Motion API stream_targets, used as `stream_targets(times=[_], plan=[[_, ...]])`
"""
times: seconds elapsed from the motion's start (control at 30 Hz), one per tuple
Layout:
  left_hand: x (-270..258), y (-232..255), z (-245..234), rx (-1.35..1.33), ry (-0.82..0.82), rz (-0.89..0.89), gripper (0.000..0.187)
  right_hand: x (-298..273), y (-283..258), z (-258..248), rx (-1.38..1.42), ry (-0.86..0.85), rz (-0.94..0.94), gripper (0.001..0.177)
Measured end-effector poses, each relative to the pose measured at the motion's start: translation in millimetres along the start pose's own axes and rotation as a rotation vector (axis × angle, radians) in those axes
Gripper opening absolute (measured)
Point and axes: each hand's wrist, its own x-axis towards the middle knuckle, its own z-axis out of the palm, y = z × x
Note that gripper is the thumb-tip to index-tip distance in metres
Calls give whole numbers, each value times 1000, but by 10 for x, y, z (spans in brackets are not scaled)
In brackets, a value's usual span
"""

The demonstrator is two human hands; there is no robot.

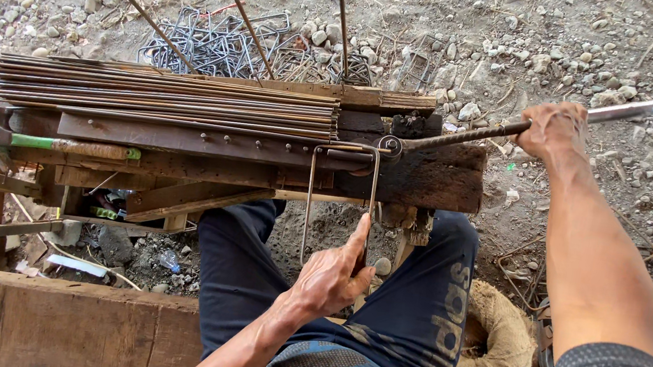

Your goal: The person operates a manual metal bending machine to bend thin metal rods into rectangular shapes. They insert a rod into the jig, pull a lever to bend it, and then remove the finished piece. This process is repeated continuously throughout the video.

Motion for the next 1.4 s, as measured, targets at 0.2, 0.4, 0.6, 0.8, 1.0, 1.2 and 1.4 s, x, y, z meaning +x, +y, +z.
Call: stream_targets(times=[0.2,0.4,0.6,0.8,1.0,1.2,1.4], plan=[[9,-6,86,36,9,-26,85,261,-131,-343,225,-50,-17,36],[26,44,72,102,-29,-77,80,422,-298,-639,-185,-12,-137,37],[37,2,125,186,67,-18,78,432,-271,-686,-88,74,-140,26],[23,19,131,159,52,-39,81,422,-136,-356,49,188,-167,29],[-1,26,80,494,576,86,86,596,-152,-326,43,59,-90,36],[305,-83,29,377,470,-338,129,348,-170,-379,-109,285,-189,23],[451,289,-276,382,228,-552,123,547,-234,-456,-143,59,-119,31]])
